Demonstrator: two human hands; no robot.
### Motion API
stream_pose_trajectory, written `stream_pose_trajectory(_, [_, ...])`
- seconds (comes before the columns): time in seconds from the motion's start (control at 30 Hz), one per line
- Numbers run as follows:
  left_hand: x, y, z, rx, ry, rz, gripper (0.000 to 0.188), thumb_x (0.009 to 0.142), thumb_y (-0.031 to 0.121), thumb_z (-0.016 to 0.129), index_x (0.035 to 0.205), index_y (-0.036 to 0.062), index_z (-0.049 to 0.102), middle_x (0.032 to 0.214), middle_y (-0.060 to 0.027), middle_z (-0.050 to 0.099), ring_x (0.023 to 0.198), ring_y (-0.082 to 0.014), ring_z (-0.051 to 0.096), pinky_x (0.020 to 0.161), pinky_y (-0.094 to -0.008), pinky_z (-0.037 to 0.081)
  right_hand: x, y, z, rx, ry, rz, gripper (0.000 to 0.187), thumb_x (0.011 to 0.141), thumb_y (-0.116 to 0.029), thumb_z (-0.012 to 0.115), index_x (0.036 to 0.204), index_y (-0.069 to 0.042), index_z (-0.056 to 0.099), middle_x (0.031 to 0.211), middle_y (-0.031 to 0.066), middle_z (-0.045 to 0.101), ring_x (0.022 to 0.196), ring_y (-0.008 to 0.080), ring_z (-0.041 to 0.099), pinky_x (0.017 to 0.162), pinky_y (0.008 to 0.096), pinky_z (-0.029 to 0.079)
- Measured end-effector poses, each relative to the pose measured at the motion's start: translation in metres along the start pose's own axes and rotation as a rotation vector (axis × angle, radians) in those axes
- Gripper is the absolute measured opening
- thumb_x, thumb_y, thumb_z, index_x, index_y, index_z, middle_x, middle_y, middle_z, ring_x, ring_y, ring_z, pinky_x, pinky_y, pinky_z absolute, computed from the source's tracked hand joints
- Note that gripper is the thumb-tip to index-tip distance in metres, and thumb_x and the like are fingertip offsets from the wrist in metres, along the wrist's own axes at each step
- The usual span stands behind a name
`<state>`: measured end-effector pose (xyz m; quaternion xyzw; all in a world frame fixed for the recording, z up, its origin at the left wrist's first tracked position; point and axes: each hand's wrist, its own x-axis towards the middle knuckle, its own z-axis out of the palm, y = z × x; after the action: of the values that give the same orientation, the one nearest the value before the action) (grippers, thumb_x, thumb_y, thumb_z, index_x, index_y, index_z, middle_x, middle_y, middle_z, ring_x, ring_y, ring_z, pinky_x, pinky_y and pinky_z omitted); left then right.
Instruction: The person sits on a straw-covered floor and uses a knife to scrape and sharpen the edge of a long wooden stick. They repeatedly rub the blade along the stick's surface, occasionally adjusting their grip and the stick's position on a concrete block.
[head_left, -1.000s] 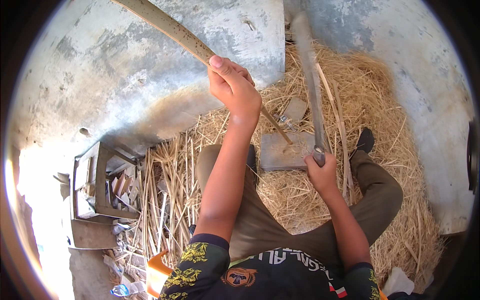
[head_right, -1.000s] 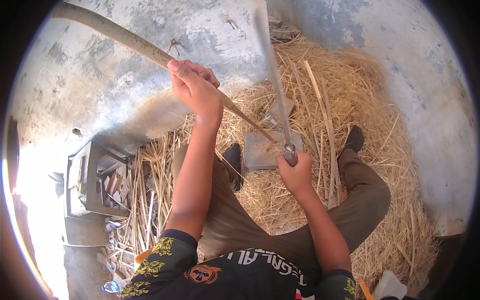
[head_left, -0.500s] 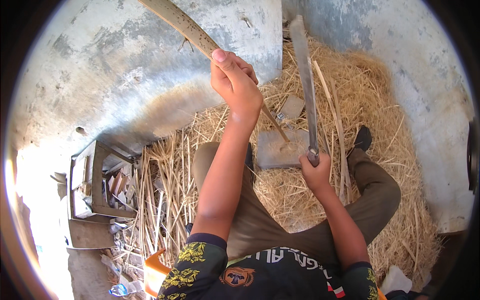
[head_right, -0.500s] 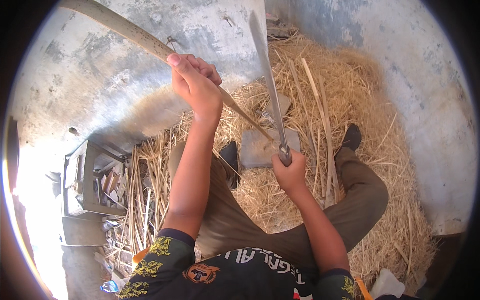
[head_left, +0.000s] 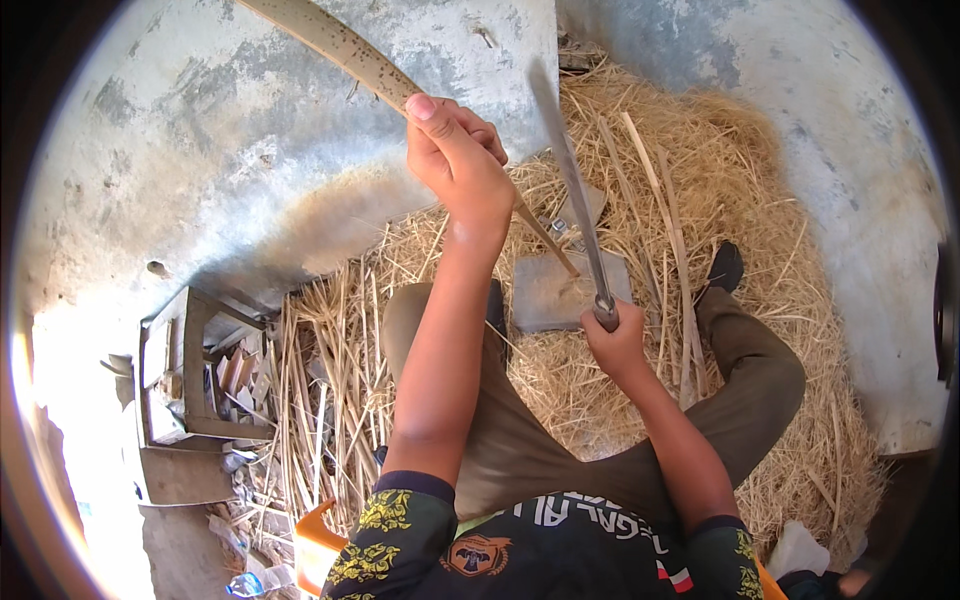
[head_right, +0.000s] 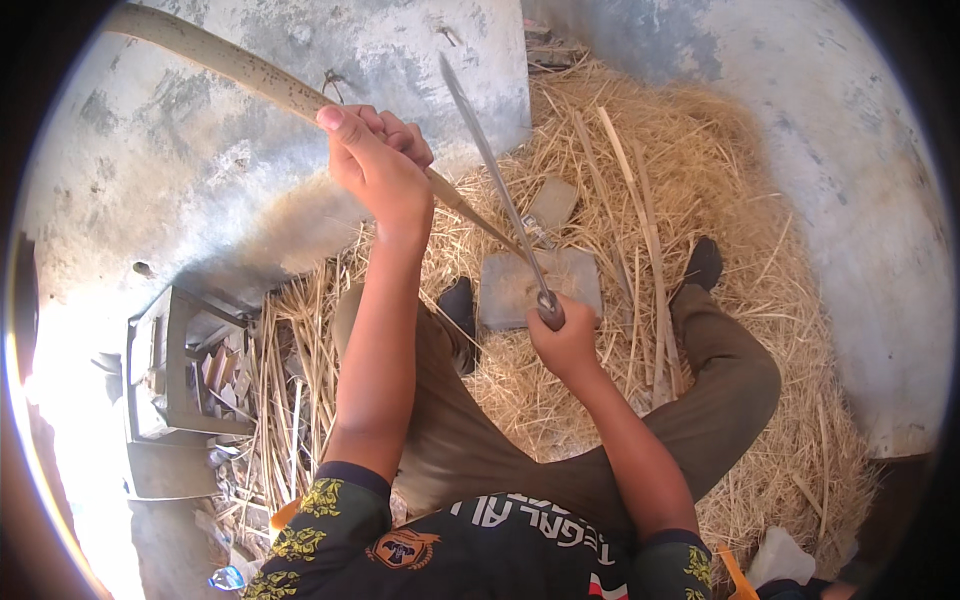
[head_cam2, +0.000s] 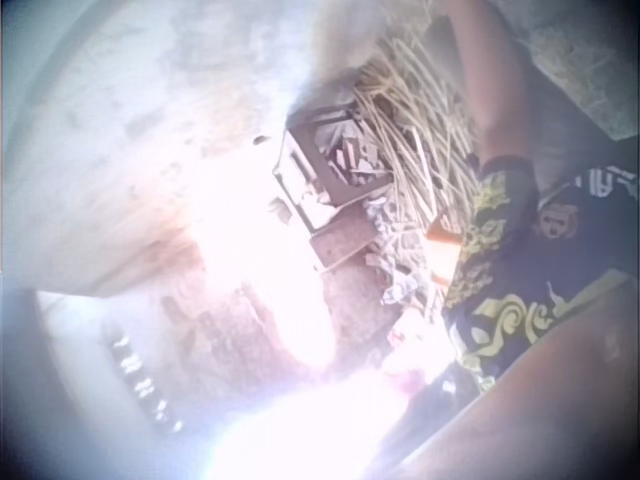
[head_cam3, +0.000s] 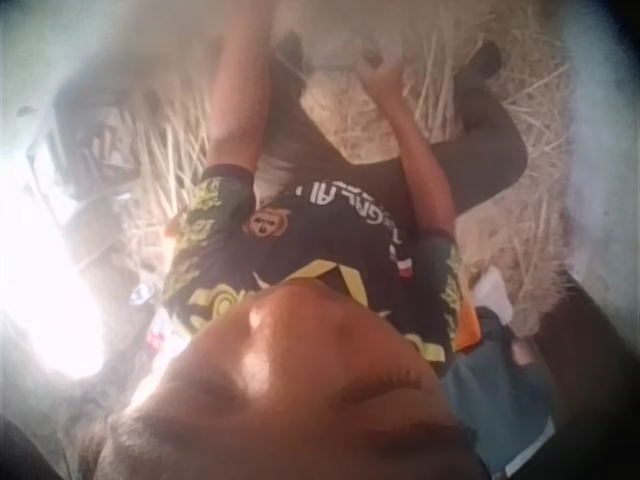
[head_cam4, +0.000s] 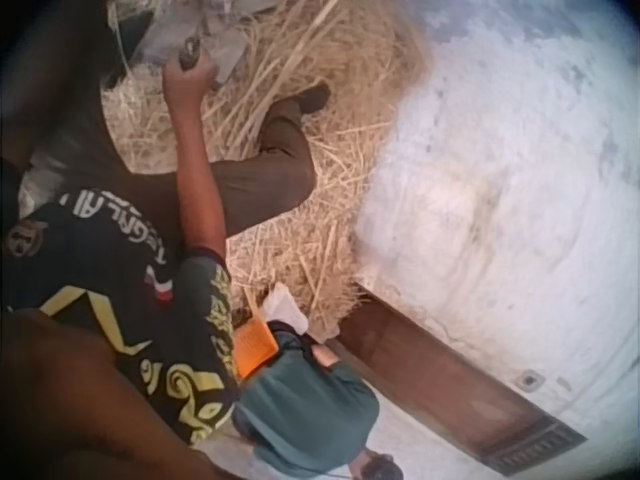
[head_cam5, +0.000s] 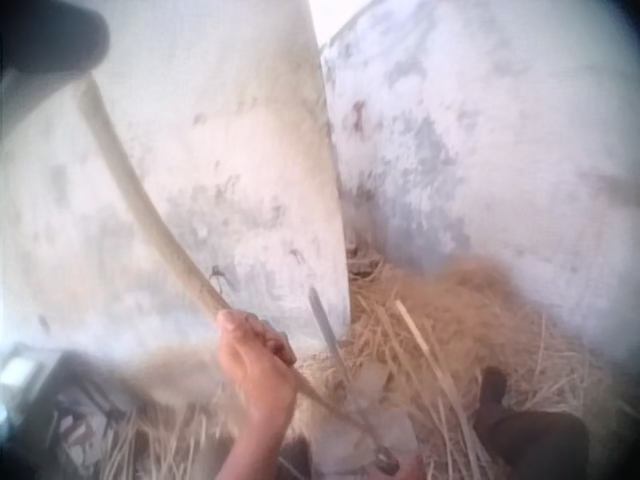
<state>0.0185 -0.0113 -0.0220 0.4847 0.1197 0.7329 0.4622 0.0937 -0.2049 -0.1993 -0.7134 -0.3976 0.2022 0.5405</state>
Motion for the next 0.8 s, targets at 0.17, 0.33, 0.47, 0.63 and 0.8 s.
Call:
stream_pose_trajectory(0.17, [-0.004, 0.000, 0.005, 0.051, -0.011, -0.001, 0.058, 0.104, 0.063, 0.035, 0.082, 0.0092, 0.036, 0.059, 0.0005, 0.034, 0.045, -0.0086, 0.033, 0.038, -0.0258, 0.028, -0.004, 0.064, 0.007, -0.341, -0.048, 0.292, 0.028, 0.084, -0.019, 0.068, 0.064, -0.001, 0.059, 0.052, 0.0061, 0.055, 0.046, 0.0143, 0.049, 0.047, 0.0372, 0.040])
stream_pose_trajectory(0.33, [0.005, 0.003, -0.001, 0.085, 0.021, 0.035, 0.057, 0.105, 0.062, 0.035, 0.081, 0.0095, 0.037, 0.059, 0.0007, 0.036, 0.044, -0.0075, 0.034, 0.038, -0.0252, 0.028, -0.003, 0.048, 0.005, -0.082, -0.198, 0.554, 0.026, 0.083, -0.018, 0.069, 0.065, -0.002, 0.059, 0.053, 0.0075, 0.054, 0.040, 0.0189, 0.050, 0.043, 0.0397, 0.040])
stream_pose_trajectory(0.47, [0.006, 0.012, -0.001, 0.099, -0.001, 0.022, 0.057, 0.105, 0.060, 0.035, 0.080, 0.0091, 0.038, 0.059, 0.0006, 0.038, 0.044, -0.0073, 0.036, 0.038, -0.0239, 0.028, -0.001, 0.056, 0.003, 0.264, -0.365, 0.825, 0.025, 0.083, -0.018, 0.069, 0.066, -0.002, 0.059, 0.053, 0.0072, 0.054, 0.040, 0.0178, 0.051, 0.040, 0.0387, 0.040])
stream_pose_trajectory(0.63, [0.007, 0.000, 0.000, 0.139, 0.026, 0.066, 0.057, 0.106, 0.059, 0.036, 0.080, 0.0075, 0.040, 0.058, 0.0001, 0.039, 0.043, -0.0087, 0.038, 0.037, -0.0246, 0.031, -0.009, 0.066, 0.015, -0.075, -0.272, 0.551, 0.025, 0.085, -0.019, 0.069, 0.070, -0.001, 0.059, 0.053, 0.0062, 0.055, 0.043, 0.0187, 0.051, 0.045, 0.0366, 0.039])
stream_pose_trajectory(0.8, [0.011, -0.001, -0.014, 0.131, 0.030, 0.100, 0.058, 0.106, 0.058, 0.035, 0.080, 0.0064, 0.041, 0.057, -0.0009, 0.039, 0.043, -0.0099, 0.040, 0.038, -0.0255, 0.032, -0.006, 0.004, 0.024, 0.033, 0.004, 0.204, 0.032, 0.089, -0.019, 0.068, 0.065, -0.001, 0.055, 0.052, 0.0033, 0.050, 0.049, 0.0113, 0.045, 0.049, 0.0333, 0.037])
